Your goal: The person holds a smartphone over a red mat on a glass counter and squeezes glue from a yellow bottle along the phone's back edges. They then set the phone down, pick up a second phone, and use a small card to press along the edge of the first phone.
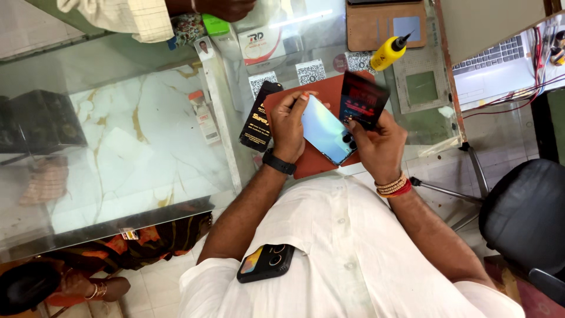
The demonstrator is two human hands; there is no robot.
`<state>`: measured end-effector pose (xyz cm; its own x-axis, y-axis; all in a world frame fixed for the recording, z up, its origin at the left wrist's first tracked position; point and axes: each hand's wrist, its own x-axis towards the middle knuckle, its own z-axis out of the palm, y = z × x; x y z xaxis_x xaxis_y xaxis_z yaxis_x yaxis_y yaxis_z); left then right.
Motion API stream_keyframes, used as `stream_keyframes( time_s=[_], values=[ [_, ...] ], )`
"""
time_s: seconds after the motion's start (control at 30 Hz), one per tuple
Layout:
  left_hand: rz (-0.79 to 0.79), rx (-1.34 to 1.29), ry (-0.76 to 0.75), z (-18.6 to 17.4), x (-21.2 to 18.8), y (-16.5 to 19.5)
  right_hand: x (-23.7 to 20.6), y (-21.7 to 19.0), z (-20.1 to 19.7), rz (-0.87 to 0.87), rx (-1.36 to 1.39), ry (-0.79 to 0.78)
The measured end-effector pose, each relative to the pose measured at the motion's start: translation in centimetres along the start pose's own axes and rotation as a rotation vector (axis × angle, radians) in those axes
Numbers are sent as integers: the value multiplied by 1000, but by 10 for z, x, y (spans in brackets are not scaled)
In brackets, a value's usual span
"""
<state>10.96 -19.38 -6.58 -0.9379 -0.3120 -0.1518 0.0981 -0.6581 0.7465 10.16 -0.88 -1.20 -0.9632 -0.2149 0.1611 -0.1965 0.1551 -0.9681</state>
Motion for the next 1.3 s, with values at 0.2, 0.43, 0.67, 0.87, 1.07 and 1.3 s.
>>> stream_keyframes(
  time_s=[0.2, 0.43, 0.67, 0.87, 1.07, 1.3],
  values=[
    [-17, 24, 18, 0, 0, 1, 0, -10, 8, -89, -189, 37],
    [-15, 28, 12, 1, 0, 2, 0, -10, 9, -116, -242, 39],
    [-31, 18, 33, 4, 0, 3, -3, 1, 8, -131, -386, 77],
    [-27, 48, 35, 6, -1, 7, -2, 2, 8, -156, -280, 56],
    [-27, 52, 46, 6, 0, 4, -3, 2, 9, -165, -303, 77],
    [-30, 59, 51, 4, 1, 1, -3, 4, 10, -112, -289, 97]
  ],
)
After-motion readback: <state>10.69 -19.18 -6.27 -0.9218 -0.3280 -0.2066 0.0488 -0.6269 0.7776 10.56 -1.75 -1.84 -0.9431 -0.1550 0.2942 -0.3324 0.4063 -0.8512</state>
